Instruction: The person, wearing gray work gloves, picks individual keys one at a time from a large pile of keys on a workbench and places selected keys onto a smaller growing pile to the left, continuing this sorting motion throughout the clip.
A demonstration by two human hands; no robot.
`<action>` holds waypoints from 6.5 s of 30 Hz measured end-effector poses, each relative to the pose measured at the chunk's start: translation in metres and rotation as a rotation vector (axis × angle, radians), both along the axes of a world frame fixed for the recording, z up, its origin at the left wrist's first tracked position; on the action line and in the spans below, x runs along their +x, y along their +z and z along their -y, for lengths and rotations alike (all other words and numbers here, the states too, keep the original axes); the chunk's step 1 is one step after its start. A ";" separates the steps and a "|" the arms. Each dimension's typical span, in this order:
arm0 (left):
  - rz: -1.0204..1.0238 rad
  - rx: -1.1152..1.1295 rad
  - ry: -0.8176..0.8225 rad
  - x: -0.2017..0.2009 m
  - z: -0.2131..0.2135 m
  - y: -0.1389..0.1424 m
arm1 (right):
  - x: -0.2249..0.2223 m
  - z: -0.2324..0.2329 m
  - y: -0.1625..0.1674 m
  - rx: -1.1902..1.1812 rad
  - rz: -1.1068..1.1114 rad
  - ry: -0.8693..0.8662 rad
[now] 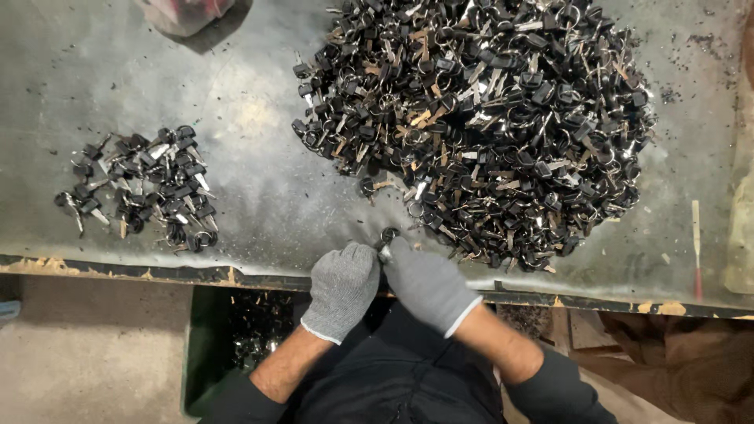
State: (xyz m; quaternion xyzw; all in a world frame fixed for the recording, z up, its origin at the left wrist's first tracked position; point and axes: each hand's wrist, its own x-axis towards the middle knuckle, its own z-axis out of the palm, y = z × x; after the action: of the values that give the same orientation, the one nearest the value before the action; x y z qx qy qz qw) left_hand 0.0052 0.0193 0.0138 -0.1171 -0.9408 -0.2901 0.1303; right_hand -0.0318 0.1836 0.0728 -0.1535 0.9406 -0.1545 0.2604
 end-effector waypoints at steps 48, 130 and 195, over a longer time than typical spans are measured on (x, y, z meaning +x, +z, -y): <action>0.285 0.110 -0.028 -0.031 0.009 0.018 | 0.003 -0.010 -0.011 -0.262 -0.120 -0.061; 0.093 0.220 -0.069 -0.014 0.006 0.012 | 0.022 0.008 -0.002 0.076 -0.474 0.077; 0.097 -0.178 -0.132 -0.105 0.018 0.021 | 0.009 -0.021 -0.016 -0.136 -0.135 -0.074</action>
State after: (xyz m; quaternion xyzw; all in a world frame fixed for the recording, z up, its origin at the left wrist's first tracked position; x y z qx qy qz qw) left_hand -0.0997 0.0017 0.0351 -0.1755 -0.9583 -0.2189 0.0544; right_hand -0.0230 0.2047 0.0569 -0.1460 0.9483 -0.2171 0.1797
